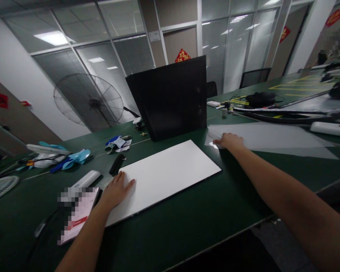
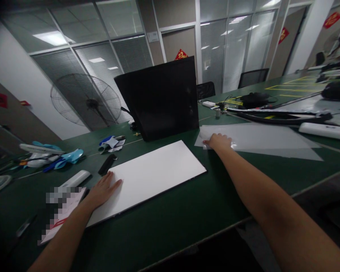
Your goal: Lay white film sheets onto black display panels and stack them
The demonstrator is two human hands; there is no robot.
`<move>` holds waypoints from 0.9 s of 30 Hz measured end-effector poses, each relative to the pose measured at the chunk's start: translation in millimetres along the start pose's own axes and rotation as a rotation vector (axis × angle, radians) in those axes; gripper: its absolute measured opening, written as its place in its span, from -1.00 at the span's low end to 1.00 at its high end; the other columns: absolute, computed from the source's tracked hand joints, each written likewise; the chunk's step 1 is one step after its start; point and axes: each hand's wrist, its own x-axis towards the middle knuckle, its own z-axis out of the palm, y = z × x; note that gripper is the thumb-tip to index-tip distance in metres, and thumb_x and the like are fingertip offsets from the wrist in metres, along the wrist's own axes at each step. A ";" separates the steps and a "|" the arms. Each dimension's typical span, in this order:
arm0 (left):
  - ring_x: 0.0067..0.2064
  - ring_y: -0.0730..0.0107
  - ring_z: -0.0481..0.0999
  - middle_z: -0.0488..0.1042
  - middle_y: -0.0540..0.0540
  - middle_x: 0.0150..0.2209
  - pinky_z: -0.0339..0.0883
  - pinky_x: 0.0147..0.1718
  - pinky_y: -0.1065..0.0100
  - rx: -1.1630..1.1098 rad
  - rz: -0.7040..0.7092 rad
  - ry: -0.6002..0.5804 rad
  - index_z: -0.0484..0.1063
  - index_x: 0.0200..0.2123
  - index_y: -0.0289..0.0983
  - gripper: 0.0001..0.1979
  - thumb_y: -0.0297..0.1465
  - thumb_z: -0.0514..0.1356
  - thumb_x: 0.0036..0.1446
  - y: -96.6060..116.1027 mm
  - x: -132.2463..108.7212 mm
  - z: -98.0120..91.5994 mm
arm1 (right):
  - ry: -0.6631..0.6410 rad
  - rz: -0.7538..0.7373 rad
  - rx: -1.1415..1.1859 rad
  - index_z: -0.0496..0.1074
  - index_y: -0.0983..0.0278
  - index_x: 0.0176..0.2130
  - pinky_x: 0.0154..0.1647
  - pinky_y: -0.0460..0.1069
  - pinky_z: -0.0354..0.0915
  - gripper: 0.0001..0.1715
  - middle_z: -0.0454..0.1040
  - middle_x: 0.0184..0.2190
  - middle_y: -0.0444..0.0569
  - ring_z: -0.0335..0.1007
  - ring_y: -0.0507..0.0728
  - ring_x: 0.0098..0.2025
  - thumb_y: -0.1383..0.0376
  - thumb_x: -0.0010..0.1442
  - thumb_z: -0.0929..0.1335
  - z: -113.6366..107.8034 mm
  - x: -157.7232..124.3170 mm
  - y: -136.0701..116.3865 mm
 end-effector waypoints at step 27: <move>0.53 -0.15 0.10 0.03 -0.45 0.54 0.03 0.44 -0.03 0.014 0.029 0.012 0.10 0.48 -0.54 -0.08 0.10 -0.16 0.39 3.1 -3.2 -6.9 | -0.385 -1.146 0.290 0.26 0.21 0.48 0.35 0.27 0.29 -0.10 0.36 0.37 0.12 0.35 0.38 0.35 -0.24 0.44 0.22 -36.0 -211.1 -118.5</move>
